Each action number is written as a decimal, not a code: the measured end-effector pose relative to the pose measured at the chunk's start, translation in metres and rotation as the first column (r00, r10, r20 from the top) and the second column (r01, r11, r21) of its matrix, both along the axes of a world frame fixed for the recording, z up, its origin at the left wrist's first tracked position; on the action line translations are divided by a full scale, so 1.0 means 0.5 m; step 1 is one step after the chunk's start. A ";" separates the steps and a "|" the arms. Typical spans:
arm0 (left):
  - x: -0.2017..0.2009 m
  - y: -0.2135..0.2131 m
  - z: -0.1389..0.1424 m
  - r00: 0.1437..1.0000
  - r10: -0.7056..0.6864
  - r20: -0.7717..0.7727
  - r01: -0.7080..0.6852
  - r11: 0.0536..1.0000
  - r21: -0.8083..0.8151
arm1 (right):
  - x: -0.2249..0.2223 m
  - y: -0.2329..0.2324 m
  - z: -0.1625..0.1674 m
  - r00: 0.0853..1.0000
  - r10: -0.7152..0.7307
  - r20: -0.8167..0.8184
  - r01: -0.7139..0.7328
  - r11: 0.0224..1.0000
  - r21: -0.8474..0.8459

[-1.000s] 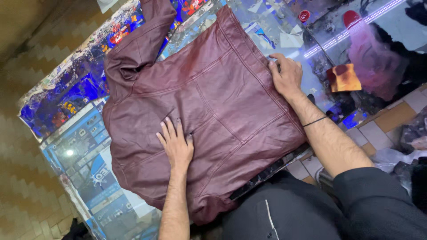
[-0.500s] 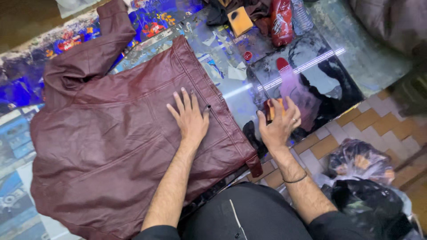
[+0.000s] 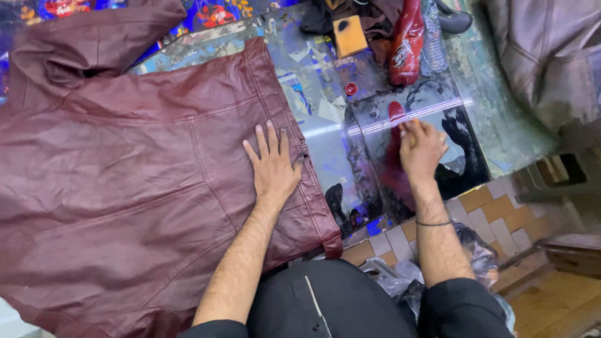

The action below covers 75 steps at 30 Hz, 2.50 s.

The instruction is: The person works on a maroon leather jacket laid on a glass work table, rubbing a dye or polish into the leather with a small orange sponge, working section by section across the body and sleeves. They reposition and smooth the jacket with their hands between applications, and a red bottle of dye or polish sits on the table.

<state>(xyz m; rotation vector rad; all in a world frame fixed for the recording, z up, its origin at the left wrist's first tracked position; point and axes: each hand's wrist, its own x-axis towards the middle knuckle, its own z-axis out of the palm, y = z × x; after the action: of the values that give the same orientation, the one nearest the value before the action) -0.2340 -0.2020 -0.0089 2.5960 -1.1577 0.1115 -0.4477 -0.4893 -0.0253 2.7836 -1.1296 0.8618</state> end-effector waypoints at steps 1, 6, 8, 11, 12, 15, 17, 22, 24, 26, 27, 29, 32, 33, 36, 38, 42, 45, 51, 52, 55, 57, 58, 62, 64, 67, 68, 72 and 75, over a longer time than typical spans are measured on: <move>-0.001 0.000 -0.001 1.000 0.006 0.006 -0.006 1.000 0.005 | 0.022 -0.025 0.005 0.998 0.018 0.067 -0.018 1.000 -0.010; -0.001 0.001 0.000 1.000 0.013 -0.008 -0.013 1.000 -0.020 | 0.057 -0.059 0.005 0.993 0.040 -0.115 -0.036 0.998 0.042; 0.001 0.001 0.003 1.000 0.014 0.006 -0.014 0.999 -0.052 | 0.018 -0.037 -0.001 0.979 0.026 -0.203 0.002 0.990 0.138; 0.003 0.002 0.006 1.000 0.004 -0.014 -0.005 1.000 -0.031 | -0.059 0.002 -0.008 0.995 0.054 -0.085 -0.052 0.998 0.027; 0.003 0.002 0.005 1.000 0.010 -0.011 -0.011 0.999 -0.037 | -0.078 0.012 -0.012 0.992 0.076 -0.102 -0.074 0.997 0.016; 0.000 0.004 -0.001 1.000 -0.001 0.020 0.002 0.999 -0.055 | -0.114 0.026 -0.008 0.982 0.031 -0.186 -0.010 0.994 0.113; -0.004 0.006 -0.006 0.999 -0.007 0.033 0.009 0.998 -0.059 | -0.124 0.031 -0.001 0.992 -0.002 -0.124 0.009 0.998 0.057; -0.009 0.010 -0.014 1.000 -0.023 0.010 0.023 0.996 -0.089 | -0.146 0.049 0.016 0.953 0.293 -0.082 -0.296 0.955 -0.026; -0.009 0.010 -0.017 0.999 -0.038 0.024 0.041 0.992 -0.117 | -0.153 0.051 0.017 0.956 0.258 -0.140 -0.238 0.960 0.147; -0.010 0.011 -0.020 0.999 -0.039 0.030 0.042 0.992 -0.119 | -0.159 0.046 0.015 0.961 0.231 -0.154 -0.217 0.971 0.103; -0.010 0.011 -0.022 0.998 -0.050 0.032 0.054 0.991 -0.120 | -0.161 0.041 0.015 0.973 0.199 -0.120 -0.205 0.978 -0.036; -0.011 0.011 -0.023 0.998 -0.055 0.035 0.059 0.990 -0.125 | -0.163 0.030 0.016 0.955 0.282 -0.090 -0.290 0.952 -0.093; -0.013 0.011 -0.022 0.998 -0.047 0.048 0.052 0.993 -0.103 | -0.171 0.009 0.031 0.876 0.476 -0.079 -0.455 0.869 0.192; -0.012 0.011 -0.021 0.998 -0.047 0.049 0.052 0.994 -0.093 | -0.173 0.002 0.038 0.875 0.476 -0.085 -0.435 0.852 0.290; -0.009 0.009 -0.024 0.997 -0.067 0.044 0.070 0.995 -0.074 | -0.171 0.004 0.042 0.936 0.344 -0.067 -0.339 0.937 0.079; -0.005 0.009 -0.035 0.997 -0.074 0.031 0.076 0.994 -0.073 | -0.166 0.018 0.032 0.944 0.329 -0.025 -0.329 0.944 -0.009; 0.030 0.009 -0.069 0.985 -0.156 -0.080 0.135 0.967 -0.218 | -0.167 0.056 0.004 0.916 0.371 0.153 -0.400 0.821 0.408; 0.079 0.031 -0.088 0.952 -0.274 -0.133 0.192 0.879 -0.437 | -0.175 0.072 -0.002 0.939 0.341 0.052 -0.343 0.914 0.217; 0.197 0.137 -0.047 0.969 -0.225 0.097 0.243 0.937 -0.250 | -0.158 0.107 0.026 0.979 0.172 -0.107 -0.163 0.983 0.089; 0.212 0.144 -0.036 0.963 -0.228 0.141 0.254 0.945 -0.208 | -0.142 0.120 0.032 0.988 0.102 -0.118 -0.095 0.993 0.063; 0.238 0.147 -0.012 0.948 -0.253 0.195 0.285 0.946 -0.158 | -0.068 0.154 0.074 0.961 0.247 -0.125 -0.174 0.891 0.419; 0.239 0.141 -0.008 0.946 -0.268 0.183 0.292 0.949 -0.117 | 0.020 0.195 0.094 0.834 0.507 0.218 -0.549 0.716 0.432; 0.235 0.139 -0.008 0.949 -0.261 0.176 0.279 0.956 -0.087 | 0.066 0.223 0.102 0.804 0.555 0.214 -0.595 0.740 0.314; 0.232 0.139 -0.010 0.941 -0.266 0.210 0.284 0.957 -0.062 | 0.282 0.294 0.136 0.674 0.737 0.044 -0.738 0.675 0.007; 0.234 0.141 -0.008 0.945 -0.255 0.203 0.272 0.961 -0.056 | 0.360 0.302 0.148 0.657 0.754 -0.017 -0.751 0.653 -0.095; 0.239 0.139 -0.005 0.951 -0.245 0.188 0.260 0.964 -0.058 | 0.442 0.302 0.137 0.625 0.768 -0.142 -0.779 0.602 -0.175; 0.240 0.138 -0.005 0.953 -0.244 0.178 0.258 0.964 -0.058 | 0.467 0.302 0.127 0.595 0.775 -0.212 -0.803 0.567 -0.181; 0.239 0.137 -0.012 0.962 -0.239 0.135 0.244 0.970 -0.018 | 0.544 0.281 0.113 0.633 0.735 -0.243 -0.771 0.571 -0.281; 0.240 0.139 -0.015 0.964 -0.238 0.114 0.242 0.970 -0.025 | 0.534 0.286 0.125 0.589 0.767 -0.253 -0.807 0.576 -0.132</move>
<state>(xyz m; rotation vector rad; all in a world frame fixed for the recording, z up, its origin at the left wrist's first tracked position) -0.1139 -0.1325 -0.0161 2.4197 -1.4845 0.2249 -0.1807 -0.3462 0.0370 3.0115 0.3423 0.6668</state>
